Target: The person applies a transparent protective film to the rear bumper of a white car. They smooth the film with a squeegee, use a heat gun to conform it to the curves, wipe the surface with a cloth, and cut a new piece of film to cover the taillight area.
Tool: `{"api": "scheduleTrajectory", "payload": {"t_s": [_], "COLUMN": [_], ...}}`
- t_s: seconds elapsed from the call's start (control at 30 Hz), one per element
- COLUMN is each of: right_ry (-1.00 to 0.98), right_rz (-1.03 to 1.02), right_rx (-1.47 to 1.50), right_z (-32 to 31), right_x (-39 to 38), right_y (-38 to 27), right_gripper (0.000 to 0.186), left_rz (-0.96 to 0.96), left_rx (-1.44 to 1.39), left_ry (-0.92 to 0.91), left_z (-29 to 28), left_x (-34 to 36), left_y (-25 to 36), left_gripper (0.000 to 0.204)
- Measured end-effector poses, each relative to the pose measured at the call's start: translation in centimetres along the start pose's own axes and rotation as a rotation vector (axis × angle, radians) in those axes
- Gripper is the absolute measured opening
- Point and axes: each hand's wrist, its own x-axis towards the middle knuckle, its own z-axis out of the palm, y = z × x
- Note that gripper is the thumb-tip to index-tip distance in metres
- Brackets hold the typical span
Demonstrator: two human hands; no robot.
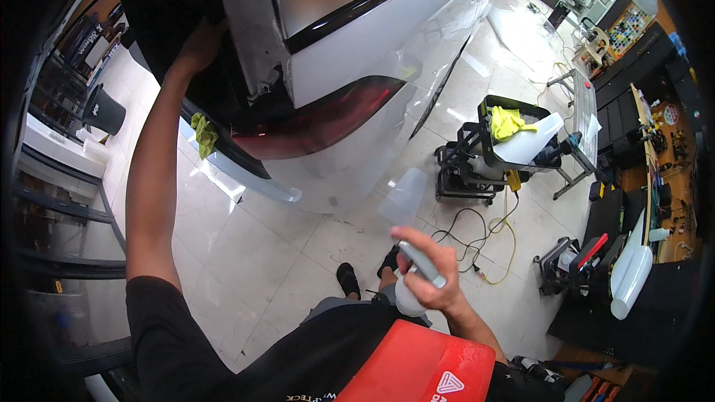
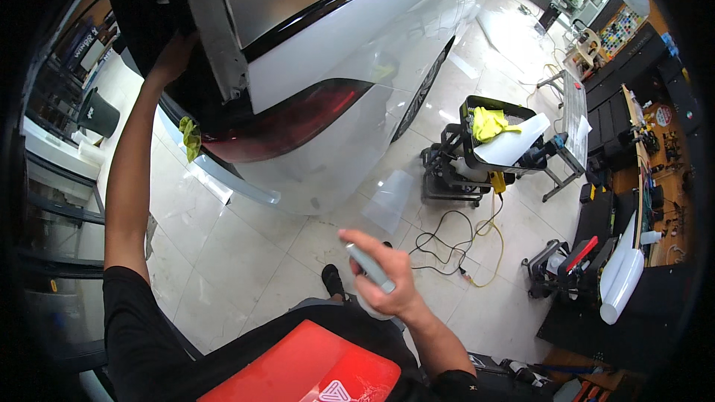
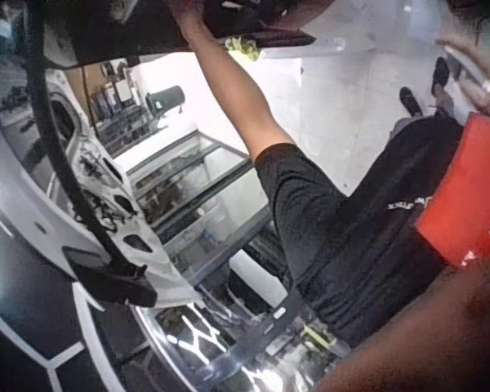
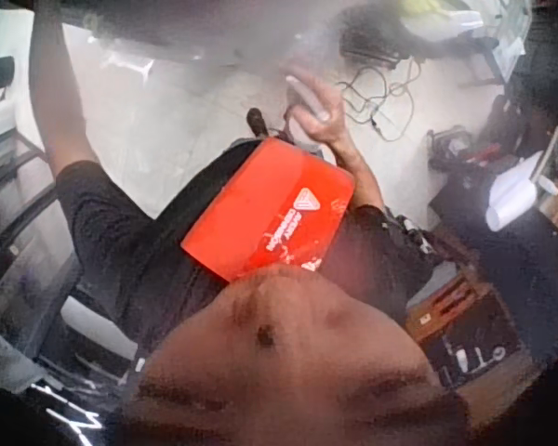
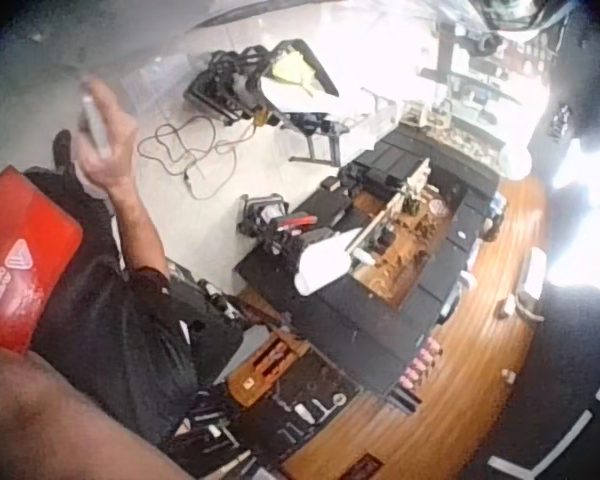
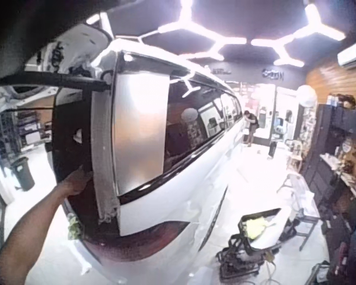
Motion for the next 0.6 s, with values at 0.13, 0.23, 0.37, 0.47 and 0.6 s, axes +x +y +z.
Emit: {"api": "scheduleTrajectory", "payload": {"t_s": [0.13,0.23,0.37,0.47,0.6], "right_ry": [0.261,0.247,0.001,0.022,0.057], "right_rz": [-0.039,-0.112,-0.171,-0.250,-0.010], "right_rx": [-0.062,-0.189,-0.288,-0.269,-0.401], "right_z": [4.4,8.5,12.1,13.1,11.1], "right_x": [-2.2,-3.2,-3.9,-4.3,-9.0], "right_y": [-2.2,-4.3,-8.1,-8.3,-5.5], "right_gripper": [0.072,0.074,0.078,0.079,0.078], "left_rz": [-0.100,-0.054,0.018,-0.078,0.042], "left_rx": [-0.176,-0.064,0.121,-0.190,0.034], "left_ry": [0.092,-0.022,-0.094,0.035,-0.147], "left_z": [-0.7,-0.3,-1.3,-1.4,-1.9], "left_x": [-0.5,0.7,0.3,-0.2,0.6], "left_y": [0.2,-1.0,-0.6,-3.0,2.4], "left_gripper": [0.045,0.044,0.041,0.040,0.039]}}
